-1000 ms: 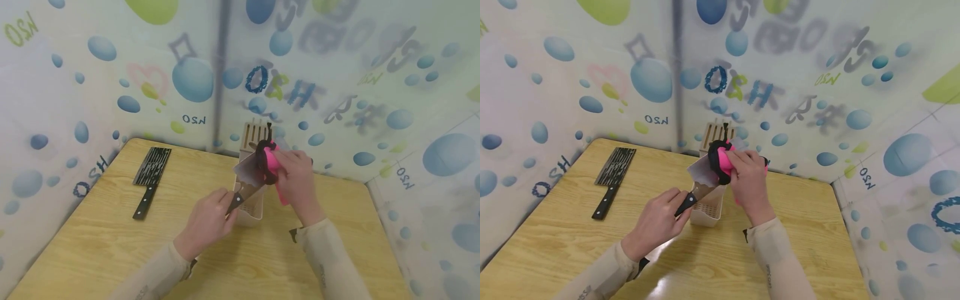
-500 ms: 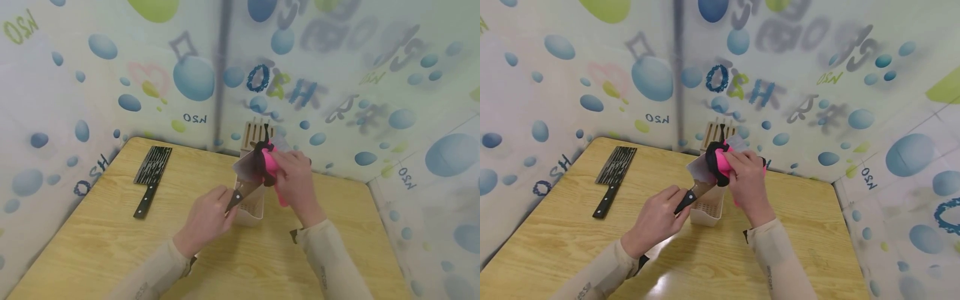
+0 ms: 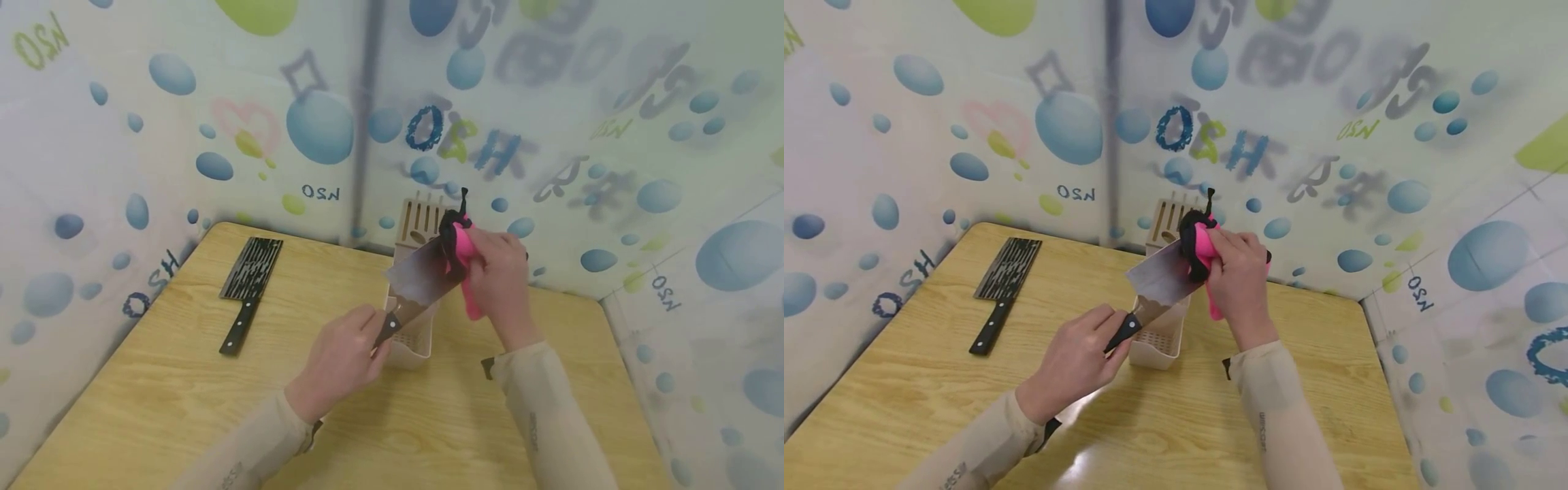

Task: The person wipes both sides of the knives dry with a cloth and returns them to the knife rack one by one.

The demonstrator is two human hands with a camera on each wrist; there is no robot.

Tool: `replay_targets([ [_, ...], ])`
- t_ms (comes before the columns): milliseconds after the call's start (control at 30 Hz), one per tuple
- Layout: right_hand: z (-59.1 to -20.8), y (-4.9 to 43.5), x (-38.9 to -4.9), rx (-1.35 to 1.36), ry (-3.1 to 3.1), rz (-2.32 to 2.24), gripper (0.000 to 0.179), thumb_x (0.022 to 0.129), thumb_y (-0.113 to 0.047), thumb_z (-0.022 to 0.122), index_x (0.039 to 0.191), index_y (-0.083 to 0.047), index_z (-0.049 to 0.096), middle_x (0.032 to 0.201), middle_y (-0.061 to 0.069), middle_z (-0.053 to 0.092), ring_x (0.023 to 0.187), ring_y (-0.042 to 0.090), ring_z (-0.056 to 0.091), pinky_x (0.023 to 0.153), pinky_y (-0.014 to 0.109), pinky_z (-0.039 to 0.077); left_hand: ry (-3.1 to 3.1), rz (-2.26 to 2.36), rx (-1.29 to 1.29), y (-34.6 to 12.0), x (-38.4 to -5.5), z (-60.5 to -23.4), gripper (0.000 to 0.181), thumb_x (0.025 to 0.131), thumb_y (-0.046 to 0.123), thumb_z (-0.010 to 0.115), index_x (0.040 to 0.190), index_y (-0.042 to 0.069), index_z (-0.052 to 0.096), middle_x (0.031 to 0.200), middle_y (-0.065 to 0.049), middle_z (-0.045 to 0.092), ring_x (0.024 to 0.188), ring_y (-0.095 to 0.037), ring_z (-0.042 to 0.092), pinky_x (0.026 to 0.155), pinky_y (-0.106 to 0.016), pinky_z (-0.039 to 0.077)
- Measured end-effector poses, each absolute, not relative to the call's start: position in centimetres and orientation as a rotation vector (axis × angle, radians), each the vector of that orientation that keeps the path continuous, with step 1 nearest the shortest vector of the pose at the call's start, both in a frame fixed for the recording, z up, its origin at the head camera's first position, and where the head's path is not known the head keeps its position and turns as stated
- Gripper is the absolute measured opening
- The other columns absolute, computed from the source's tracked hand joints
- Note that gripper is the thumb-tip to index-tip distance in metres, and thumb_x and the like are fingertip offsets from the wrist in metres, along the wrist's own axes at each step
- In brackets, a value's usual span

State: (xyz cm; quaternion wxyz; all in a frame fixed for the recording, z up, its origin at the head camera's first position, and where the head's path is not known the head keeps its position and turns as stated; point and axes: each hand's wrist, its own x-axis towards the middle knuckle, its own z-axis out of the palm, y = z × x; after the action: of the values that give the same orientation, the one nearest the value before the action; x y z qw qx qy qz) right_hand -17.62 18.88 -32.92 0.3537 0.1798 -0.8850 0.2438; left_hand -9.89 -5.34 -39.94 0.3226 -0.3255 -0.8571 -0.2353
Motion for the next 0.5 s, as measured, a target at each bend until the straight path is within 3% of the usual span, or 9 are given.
replay_targets([
  [200,-32.8,19.8,-18.2,0.407,-2.29,0.671,0.033,0.086,0.012,0.062,0.113,0.0,0.077,0.111,0.02,0.075,0.097,0.045,0.062,0.089,0.056,0.048,-2.242,-0.614,-0.853,-5.3,-9.8,-40.0,0.02,0.076,0.006,0.079,0.091,-0.003,0.068,0.075,-0.003,0.053,0.058,-0.011,0.047,0.048,-0.023,0.043],
  [500,-33.5,20.1,-17.7,0.317,-2.384,0.646,0.03,0.09,0.009,0.064,0.115,-0.003,0.075,0.112,0.019,0.075,0.096,0.042,0.056,0.085,0.054,0.047,-2.257,-0.656,-0.835,-5.5,-9.8,-39.6,0.012,0.083,0.008,0.074,0.088,-0.001,0.066,0.077,-0.003,0.057,0.061,-0.012,0.05,0.05,-0.025,0.046],
])
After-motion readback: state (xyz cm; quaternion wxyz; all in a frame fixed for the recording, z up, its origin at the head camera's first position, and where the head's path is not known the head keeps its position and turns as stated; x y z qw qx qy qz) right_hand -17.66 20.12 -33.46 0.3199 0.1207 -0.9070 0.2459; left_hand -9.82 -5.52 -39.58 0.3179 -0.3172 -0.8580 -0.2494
